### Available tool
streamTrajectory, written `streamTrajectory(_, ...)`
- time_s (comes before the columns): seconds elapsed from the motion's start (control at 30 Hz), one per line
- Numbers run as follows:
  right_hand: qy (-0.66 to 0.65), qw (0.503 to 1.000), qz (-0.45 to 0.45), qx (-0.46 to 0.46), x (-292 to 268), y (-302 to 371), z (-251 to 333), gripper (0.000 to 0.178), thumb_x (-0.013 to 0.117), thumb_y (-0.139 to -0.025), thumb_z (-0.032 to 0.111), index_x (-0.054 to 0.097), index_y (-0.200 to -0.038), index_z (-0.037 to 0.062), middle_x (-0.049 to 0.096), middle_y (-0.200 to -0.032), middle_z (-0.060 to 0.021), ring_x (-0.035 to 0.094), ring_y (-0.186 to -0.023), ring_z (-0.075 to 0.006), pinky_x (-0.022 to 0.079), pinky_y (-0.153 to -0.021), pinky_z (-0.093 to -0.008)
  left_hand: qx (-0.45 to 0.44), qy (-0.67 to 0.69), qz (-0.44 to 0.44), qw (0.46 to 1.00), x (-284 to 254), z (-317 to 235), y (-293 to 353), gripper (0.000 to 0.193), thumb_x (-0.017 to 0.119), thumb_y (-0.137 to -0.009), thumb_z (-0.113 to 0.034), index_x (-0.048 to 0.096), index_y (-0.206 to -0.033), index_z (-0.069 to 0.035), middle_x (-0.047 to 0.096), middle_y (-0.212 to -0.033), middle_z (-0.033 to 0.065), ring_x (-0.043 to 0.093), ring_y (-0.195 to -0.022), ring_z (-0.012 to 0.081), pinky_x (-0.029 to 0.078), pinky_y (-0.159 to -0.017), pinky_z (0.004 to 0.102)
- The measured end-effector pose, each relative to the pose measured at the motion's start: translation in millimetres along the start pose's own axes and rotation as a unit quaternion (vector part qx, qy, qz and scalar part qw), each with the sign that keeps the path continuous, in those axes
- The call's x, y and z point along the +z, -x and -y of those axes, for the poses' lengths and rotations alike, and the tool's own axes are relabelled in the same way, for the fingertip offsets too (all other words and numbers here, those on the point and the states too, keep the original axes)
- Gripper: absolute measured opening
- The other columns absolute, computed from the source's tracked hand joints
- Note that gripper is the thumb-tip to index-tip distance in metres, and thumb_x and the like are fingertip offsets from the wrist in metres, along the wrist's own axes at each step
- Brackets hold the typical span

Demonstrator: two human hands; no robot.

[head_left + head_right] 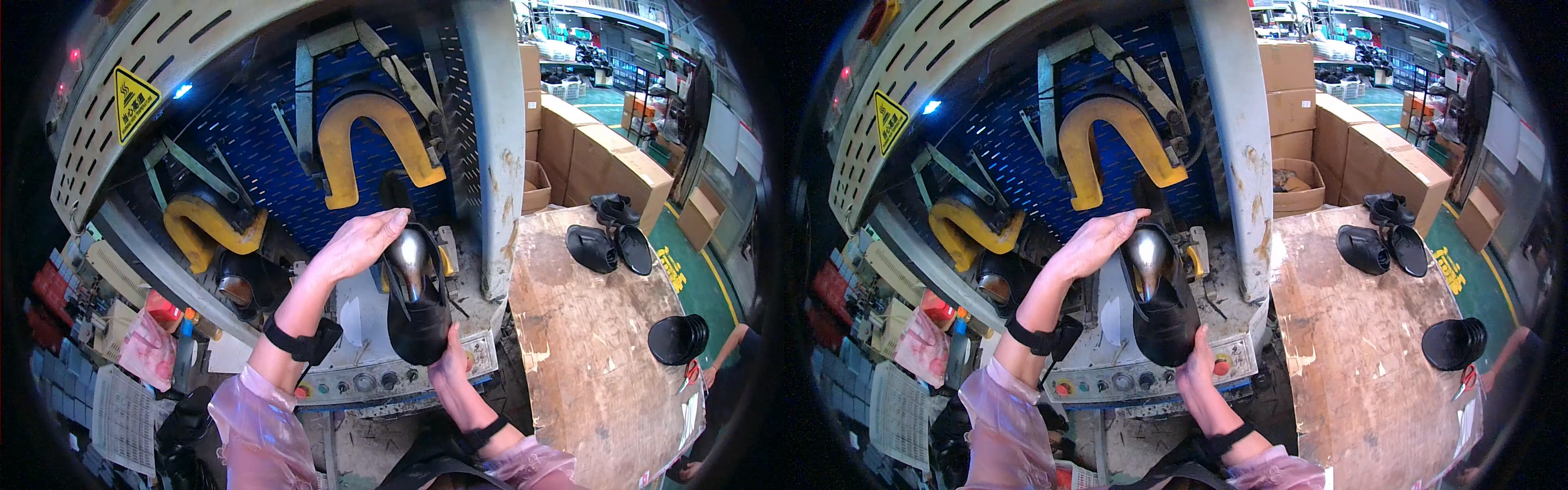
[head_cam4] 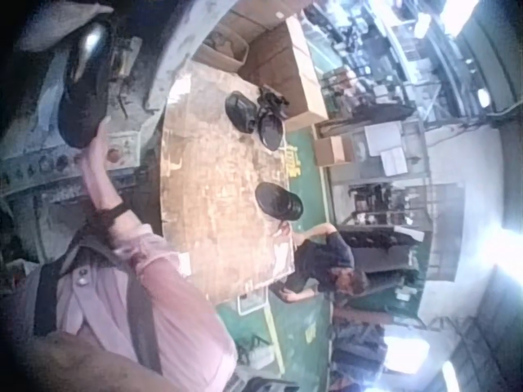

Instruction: The person is using a shoe-lasting or shaping machine to form the heel of shoe uppers.

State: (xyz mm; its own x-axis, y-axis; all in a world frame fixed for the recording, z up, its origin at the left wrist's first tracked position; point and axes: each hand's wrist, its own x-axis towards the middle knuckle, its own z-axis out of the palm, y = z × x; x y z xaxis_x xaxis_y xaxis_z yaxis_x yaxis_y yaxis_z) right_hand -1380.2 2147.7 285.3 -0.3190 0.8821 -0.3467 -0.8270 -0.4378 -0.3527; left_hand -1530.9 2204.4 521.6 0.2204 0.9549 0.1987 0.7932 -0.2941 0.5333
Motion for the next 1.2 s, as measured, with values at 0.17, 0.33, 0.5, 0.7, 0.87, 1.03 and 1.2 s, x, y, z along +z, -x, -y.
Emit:
streamTrajectory(0.17, 0.062, 0.993, -0.081, -0.055, 9, -44, -28, 0.053, 0.042, -0.096, 0.046, 0.058, -0.111, -0.0022, 0.064, -0.106, -0.0115, 0.062, -0.093, -0.0212, 0.048, -0.085, -0.0343, 0.044, -0.116, -0.065, 0.99, 15, 0, 19, 0.053, 0.036, -0.097, -0.042, 0.046, -0.131, -0.003, 0.044, -0.136, 0.0198, 0.042, -0.126, 0.035, 0.035, -0.104, 0.0377)
streamTrajectory(0.33, 0.227, 0.942, -0.133, -0.21, -15, -103, -29, 0.051, 0.045, -0.096, 0.044, 0.065, -0.094, -0.0024, 0.063, -0.082, -0.0057, 0.056, -0.074, -0.0125, 0.046, -0.07, -0.0281, 0.115, -0.159, -0.135, 0.971, 34, -7, 33, 0.053, 0.043, -0.093, -0.038, 0.043, -0.132, -0.002, 0.039, -0.139, 0.0201, 0.037, -0.129, 0.0356, 0.034, -0.104, 0.0401)
streamTrajectory(0.5, 0.211, 0.911, -0.069, -0.346, -12, -142, -43, 0.034, 0.054, -0.094, 0.027, 0.064, -0.096, -0.0053, 0.06, -0.08, -0.0033, 0.053, -0.07, -0.0104, 0.045, -0.063, -0.0274, 0.145, -0.124, -0.171, 0.967, 46, 4, 38, 0.07, 0.041, -0.09, -0.054, 0.039, -0.135, -0.001, 0.035, -0.142, 0.0193, 0.033, -0.132, 0.0365, 0.031, -0.106, 0.0408)
streamTrajectory(0.7, 0.216, 0.893, -0.046, -0.392, -26, -155, -49, 0.026, 0.054, -0.092, 0.021, 0.063, -0.085, -0.0018, 0.056, -0.076, -0.002, 0.05, -0.066, -0.0095, 0.044, -0.061, -0.0289, 0.175, -0.142, -0.197, 0.954, 58, 12, 49, 0.082, 0.037, -0.085, -0.064, 0.037, -0.135, 0.002, 0.033, -0.143, 0.0211, 0.033, -0.132, 0.0365, 0.027, -0.107, 0.047)
streamTrajectory(0.87, 0.263, 0.86, -0.06, -0.432, -71, -149, -29, 0.025, 0.053, -0.092, 0.02, 0.062, -0.083, -0.001, 0.056, -0.075, -0.0017, 0.049, -0.066, -0.0093, 0.044, -0.061, -0.0287, 0.172, -0.08, -0.223, 0.956, 73, 5, 66, 0.082, 0.035, -0.087, -0.063, 0.036, -0.136, 0.004, 0.033, -0.143, 0.0214, 0.031, -0.133, 0.0367, 0.026, -0.107, 0.0463)
streamTrajectory(1.03, 0.33, 0.819, -0.081, -0.462, -115, -140, -7, 0.025, 0.052, -0.093, 0.02, 0.061, -0.081, -0.0002, 0.055, -0.074, -0.0013, 0.049, -0.065, -0.0091, 0.043, -0.06, -0.0285, 0.201, 0.076, -0.245, 0.945, 84, 20, 99, 0.064, 0.041, -0.092, -0.048, 0.043, -0.132, 0.003, 0.041, -0.138, 0.0196, 0.038, -0.129, 0.0353, 0.029, -0.106, 0.0451)
streamTrajectory(1.2, 0.367, 0.794, -0.085, -0.478, -155, -128, -10, 0.025, 0.051, -0.093, 0.02, 0.061, -0.079, 0.0006, 0.055, -0.074, -0.001, 0.048, -0.065, -0.0089, 0.043, -0.06, -0.0284, 0.061, 0.166, -0.244, 0.954, 109, 81, 165, 0.036, 0.039, -0.096, -0.026, 0.058, -0.119, -0.005, 0.056, -0.123, 0.0157, 0.053, -0.114, 0.0333, 0.039, -0.097, 0.0415)
